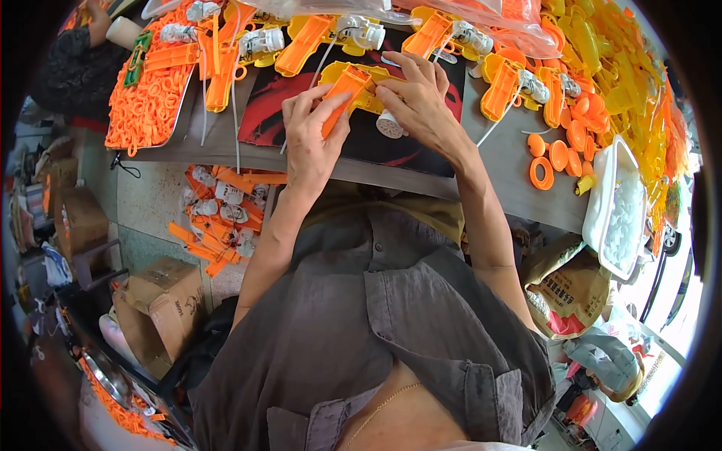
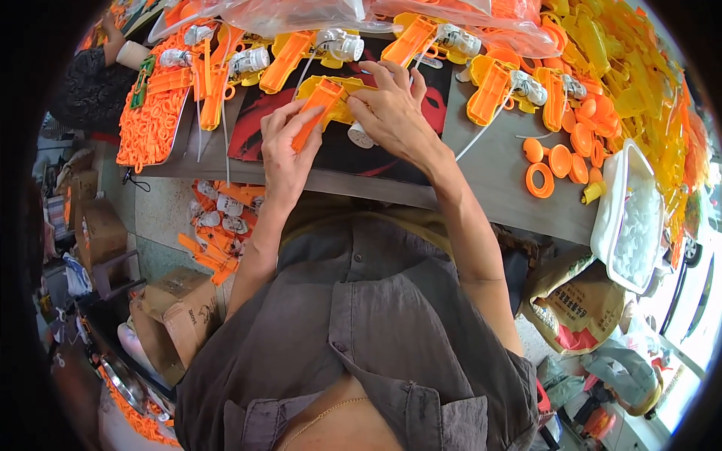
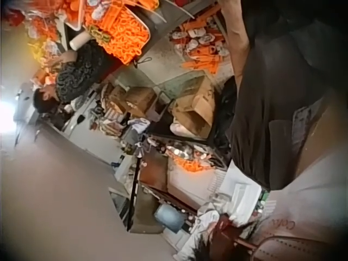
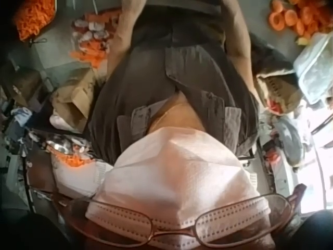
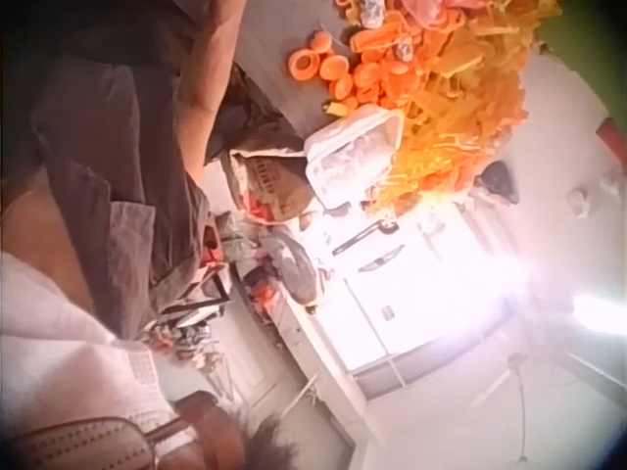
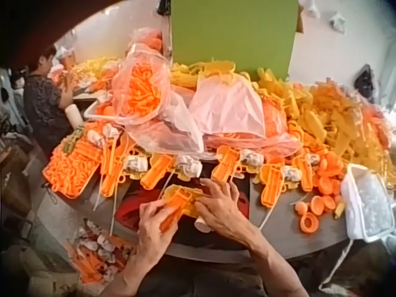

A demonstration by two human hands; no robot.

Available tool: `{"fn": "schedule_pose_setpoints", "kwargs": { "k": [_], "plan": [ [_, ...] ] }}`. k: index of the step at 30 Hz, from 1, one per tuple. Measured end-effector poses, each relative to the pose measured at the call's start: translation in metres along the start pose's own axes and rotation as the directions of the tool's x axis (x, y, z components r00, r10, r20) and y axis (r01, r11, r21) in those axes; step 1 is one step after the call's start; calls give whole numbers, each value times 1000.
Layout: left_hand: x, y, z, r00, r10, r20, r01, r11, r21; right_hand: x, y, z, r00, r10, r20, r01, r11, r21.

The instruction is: Manually assembling plastic toy water guns at a production workbench.

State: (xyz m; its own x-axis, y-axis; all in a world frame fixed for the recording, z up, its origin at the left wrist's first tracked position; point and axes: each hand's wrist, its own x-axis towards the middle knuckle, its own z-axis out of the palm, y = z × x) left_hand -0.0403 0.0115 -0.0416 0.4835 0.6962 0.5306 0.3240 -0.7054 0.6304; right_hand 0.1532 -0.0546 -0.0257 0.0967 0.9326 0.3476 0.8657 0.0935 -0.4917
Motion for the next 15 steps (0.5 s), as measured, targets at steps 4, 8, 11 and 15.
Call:
{"fn": "schedule_pose_setpoints", "kwargs": {
  "k": [4, 8, 11, 15],
  "plan": [
    [0, -1, 2, 1000, 10, 8, -10, 1000, 18, -2, 1, -4, 1000, 25, -2, -25, 999, 20],
    [-1, 0, 5, 999, 50, 12, -51, 995, 88, -4, 1, -4, 999, 33, -30, -33, 999, 26],
    [0, 0, 3, 996, 85, 40, -90, 983, 158, -6, -6, -12, 989, 37, -143, -39, 999, -14],
    [6, 0, 0, 987, 142, 73, -152, 976, 158, -5, -6, -31, 978, 81, -193, -66, 994, 84]
  ]
}}
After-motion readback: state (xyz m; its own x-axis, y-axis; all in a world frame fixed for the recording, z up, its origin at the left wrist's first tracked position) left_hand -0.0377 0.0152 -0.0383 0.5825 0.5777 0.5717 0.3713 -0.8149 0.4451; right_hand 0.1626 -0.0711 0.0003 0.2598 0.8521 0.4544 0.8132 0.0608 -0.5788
